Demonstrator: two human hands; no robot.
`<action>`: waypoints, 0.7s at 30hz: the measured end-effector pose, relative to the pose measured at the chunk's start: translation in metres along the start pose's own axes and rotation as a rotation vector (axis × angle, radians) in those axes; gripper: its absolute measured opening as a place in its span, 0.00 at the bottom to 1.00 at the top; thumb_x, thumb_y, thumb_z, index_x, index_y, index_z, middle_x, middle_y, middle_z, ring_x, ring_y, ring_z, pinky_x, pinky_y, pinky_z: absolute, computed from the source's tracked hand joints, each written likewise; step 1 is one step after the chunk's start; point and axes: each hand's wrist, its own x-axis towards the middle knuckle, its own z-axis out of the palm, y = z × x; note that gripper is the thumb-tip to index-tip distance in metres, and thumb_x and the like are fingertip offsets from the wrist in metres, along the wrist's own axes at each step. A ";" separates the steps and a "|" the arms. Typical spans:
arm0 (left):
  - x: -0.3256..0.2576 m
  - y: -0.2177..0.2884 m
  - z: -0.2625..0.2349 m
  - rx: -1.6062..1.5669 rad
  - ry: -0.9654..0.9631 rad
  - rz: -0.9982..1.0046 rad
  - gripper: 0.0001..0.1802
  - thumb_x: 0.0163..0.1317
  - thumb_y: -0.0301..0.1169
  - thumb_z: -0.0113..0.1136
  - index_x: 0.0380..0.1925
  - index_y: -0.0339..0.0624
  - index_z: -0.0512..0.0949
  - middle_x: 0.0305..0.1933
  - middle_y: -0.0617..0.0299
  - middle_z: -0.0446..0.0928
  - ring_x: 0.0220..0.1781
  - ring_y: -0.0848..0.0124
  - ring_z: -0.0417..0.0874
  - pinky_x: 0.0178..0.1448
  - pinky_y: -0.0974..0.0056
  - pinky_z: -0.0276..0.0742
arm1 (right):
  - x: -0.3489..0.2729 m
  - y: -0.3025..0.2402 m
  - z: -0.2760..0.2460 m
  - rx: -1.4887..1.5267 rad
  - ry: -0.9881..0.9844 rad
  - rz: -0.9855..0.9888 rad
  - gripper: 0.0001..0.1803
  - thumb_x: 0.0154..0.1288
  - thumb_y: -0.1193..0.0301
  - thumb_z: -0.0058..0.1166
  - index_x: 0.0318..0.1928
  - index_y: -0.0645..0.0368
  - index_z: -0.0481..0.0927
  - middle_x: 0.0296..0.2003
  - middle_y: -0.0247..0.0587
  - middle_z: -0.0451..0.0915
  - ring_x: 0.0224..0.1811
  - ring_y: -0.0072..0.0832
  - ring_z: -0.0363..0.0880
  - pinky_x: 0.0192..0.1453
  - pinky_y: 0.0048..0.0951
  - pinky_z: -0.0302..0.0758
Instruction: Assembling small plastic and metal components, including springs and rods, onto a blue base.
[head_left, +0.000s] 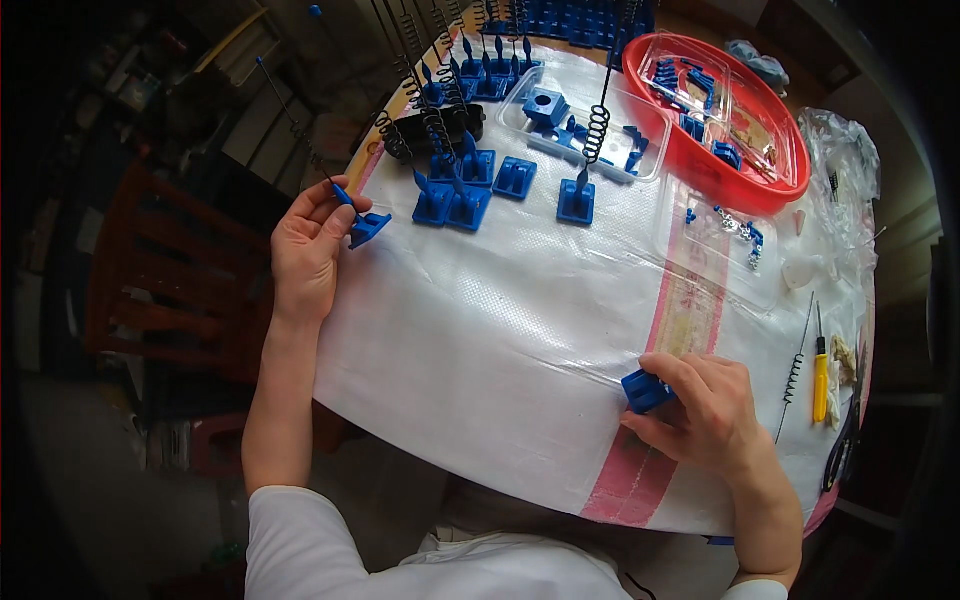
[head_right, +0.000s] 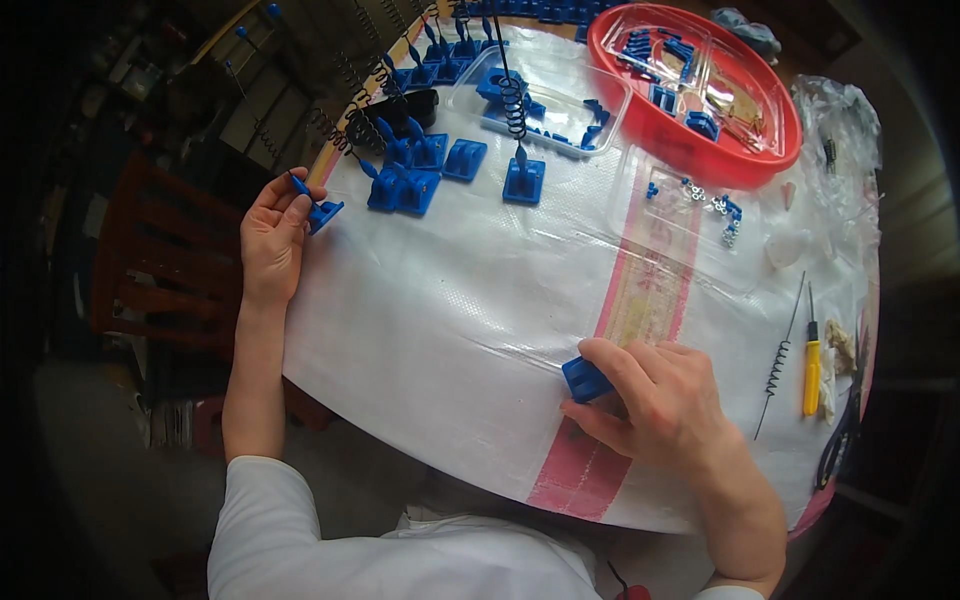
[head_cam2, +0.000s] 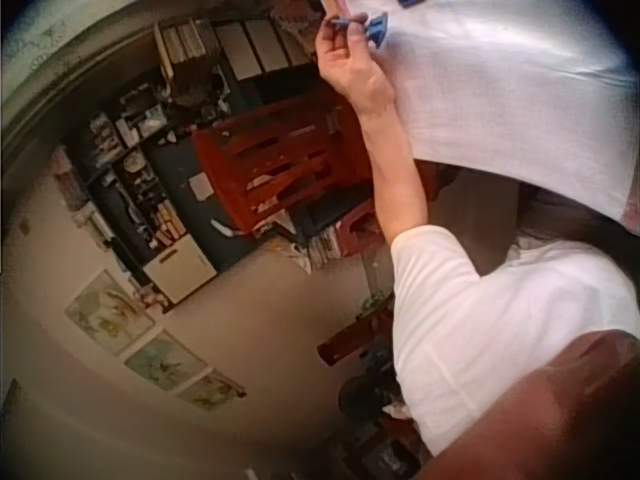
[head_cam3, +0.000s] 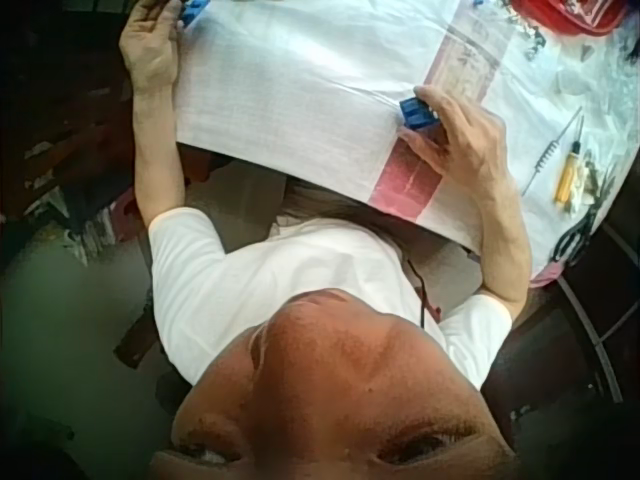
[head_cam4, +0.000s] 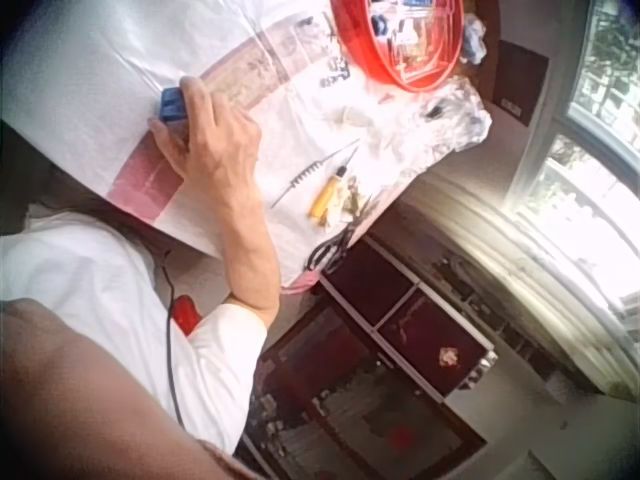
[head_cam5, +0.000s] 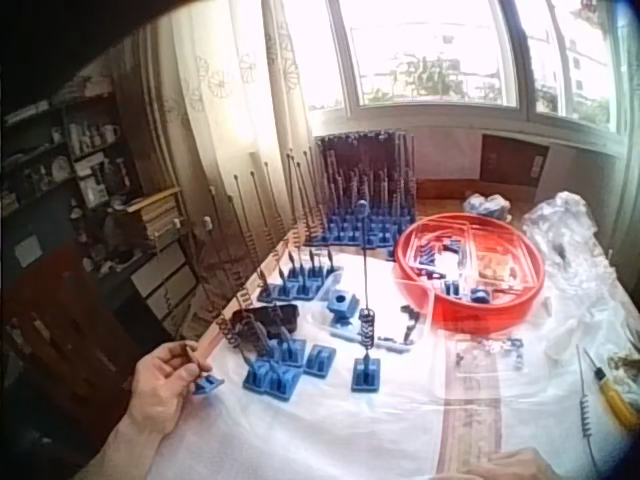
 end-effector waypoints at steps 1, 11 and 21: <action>0.000 0.000 0.000 0.003 -0.003 0.003 0.18 0.69 0.22 0.58 0.58 0.33 0.72 0.44 0.57 0.84 0.47 0.76 0.83 0.54 0.72 0.77 | 0.000 0.000 0.000 -0.001 0.002 -0.003 0.25 0.49 0.62 0.73 0.47 0.57 0.79 0.23 0.33 0.75 0.20 0.30 0.76 0.25 0.31 0.72; 0.001 -0.004 -0.003 -0.009 -0.018 0.033 0.18 0.69 0.23 0.58 0.58 0.32 0.72 0.44 0.55 0.84 0.48 0.74 0.83 0.52 0.73 0.78 | 0.000 0.001 0.000 -0.021 0.004 -0.010 0.26 0.49 0.61 0.73 0.48 0.57 0.79 0.22 0.32 0.74 0.20 0.29 0.76 0.26 0.30 0.71; -0.001 0.001 0.004 0.056 0.096 0.019 0.20 0.61 0.21 0.67 0.53 0.32 0.75 0.43 0.56 0.84 0.45 0.74 0.84 0.52 0.73 0.79 | -0.001 0.001 0.000 -0.032 0.003 -0.019 0.27 0.49 0.60 0.73 0.48 0.58 0.79 0.21 0.30 0.74 0.19 0.27 0.75 0.26 0.30 0.70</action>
